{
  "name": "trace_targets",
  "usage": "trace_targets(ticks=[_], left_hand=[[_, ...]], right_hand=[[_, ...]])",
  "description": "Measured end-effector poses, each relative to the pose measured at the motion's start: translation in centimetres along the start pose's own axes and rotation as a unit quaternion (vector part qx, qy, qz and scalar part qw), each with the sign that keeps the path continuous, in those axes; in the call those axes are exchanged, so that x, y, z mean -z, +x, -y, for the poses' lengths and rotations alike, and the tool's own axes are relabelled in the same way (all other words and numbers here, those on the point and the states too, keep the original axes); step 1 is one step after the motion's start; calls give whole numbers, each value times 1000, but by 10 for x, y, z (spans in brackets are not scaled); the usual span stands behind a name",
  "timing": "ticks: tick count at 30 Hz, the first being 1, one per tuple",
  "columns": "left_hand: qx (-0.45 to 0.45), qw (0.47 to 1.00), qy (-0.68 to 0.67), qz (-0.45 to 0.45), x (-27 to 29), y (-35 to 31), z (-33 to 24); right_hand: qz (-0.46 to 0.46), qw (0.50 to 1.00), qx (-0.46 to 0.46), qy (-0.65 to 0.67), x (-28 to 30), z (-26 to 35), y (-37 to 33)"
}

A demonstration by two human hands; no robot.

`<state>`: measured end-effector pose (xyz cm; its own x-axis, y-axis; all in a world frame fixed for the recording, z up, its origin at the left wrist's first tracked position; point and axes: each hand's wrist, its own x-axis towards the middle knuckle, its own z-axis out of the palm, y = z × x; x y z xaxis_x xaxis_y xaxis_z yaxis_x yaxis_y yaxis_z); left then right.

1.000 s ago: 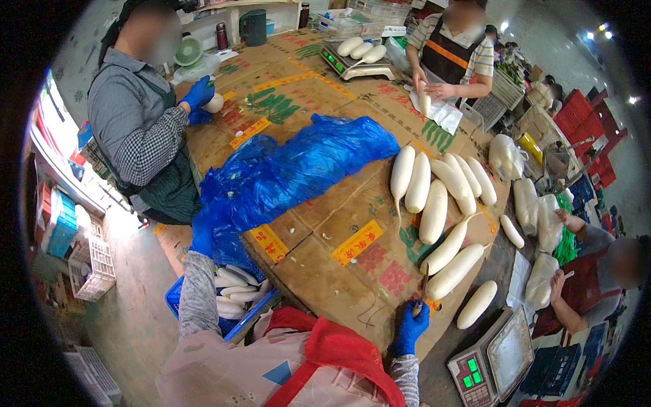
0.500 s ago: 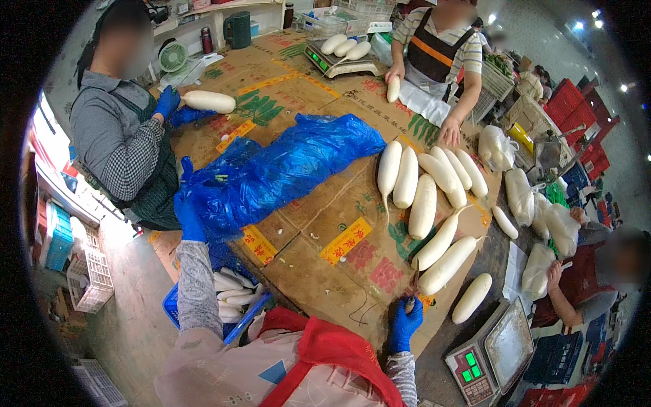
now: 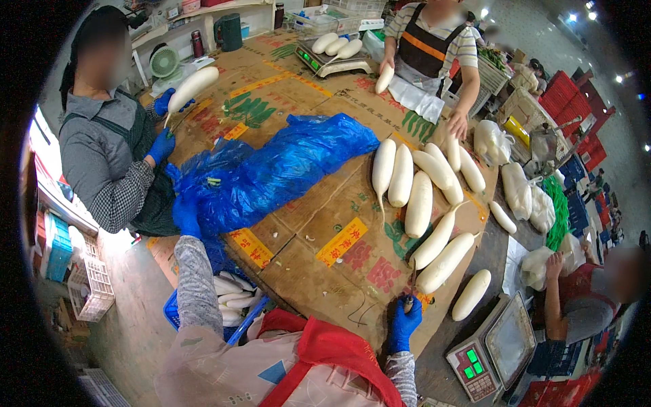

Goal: The person peels white radishes with a knife, removes the green tops, and places the trimmed radishes into a blue crate. The person also discards the peels and tops into a blue bag on the table.

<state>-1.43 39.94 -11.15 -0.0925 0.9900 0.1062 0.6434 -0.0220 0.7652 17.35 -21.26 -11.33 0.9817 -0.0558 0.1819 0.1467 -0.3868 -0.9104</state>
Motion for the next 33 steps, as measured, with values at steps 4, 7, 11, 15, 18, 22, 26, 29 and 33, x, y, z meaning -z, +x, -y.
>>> trace_targets(ticks=[4, 7, 11, 15, 18, 22, 26, 29, 33], left_hand=[[-198, 970, 43, -133, 13, -19, -23], [-295, 945, -20, -140, 28, -46, -69], [-384, 911, -133, -73, 6, -47, -103], [-327, 941, -25, 82, -32, -78, -128], [-265, 933, 61, 236, -2, -122, -176], [-332, 874, -147, 324, 6, -134, -135], [-530, 804, -5, 269, 18, -154, -106], [-554, 773, 198, 238, 28, -160, -117], [-534, 790, 182, 240, 21, -151, -136]], right_hand=[[2, 1000, -4, 24, -2, 6, -1], [4, 999, -16, 31, -1, 10, -2], [3, 998, -40, 57, -3, 24, -4], [7, 999, -15, 28, -2, 5, 1], [-13, 1000, 17, -15, 2, 4, -1], [-24, 998, 40, -42, -2, 11, 1], [-16, 1000, 13, -18, -4, -4, -1], [-29, 999, 20, 10, -3, -9, -3], [-37, 997, 37, -54, 2, -6, -3]])
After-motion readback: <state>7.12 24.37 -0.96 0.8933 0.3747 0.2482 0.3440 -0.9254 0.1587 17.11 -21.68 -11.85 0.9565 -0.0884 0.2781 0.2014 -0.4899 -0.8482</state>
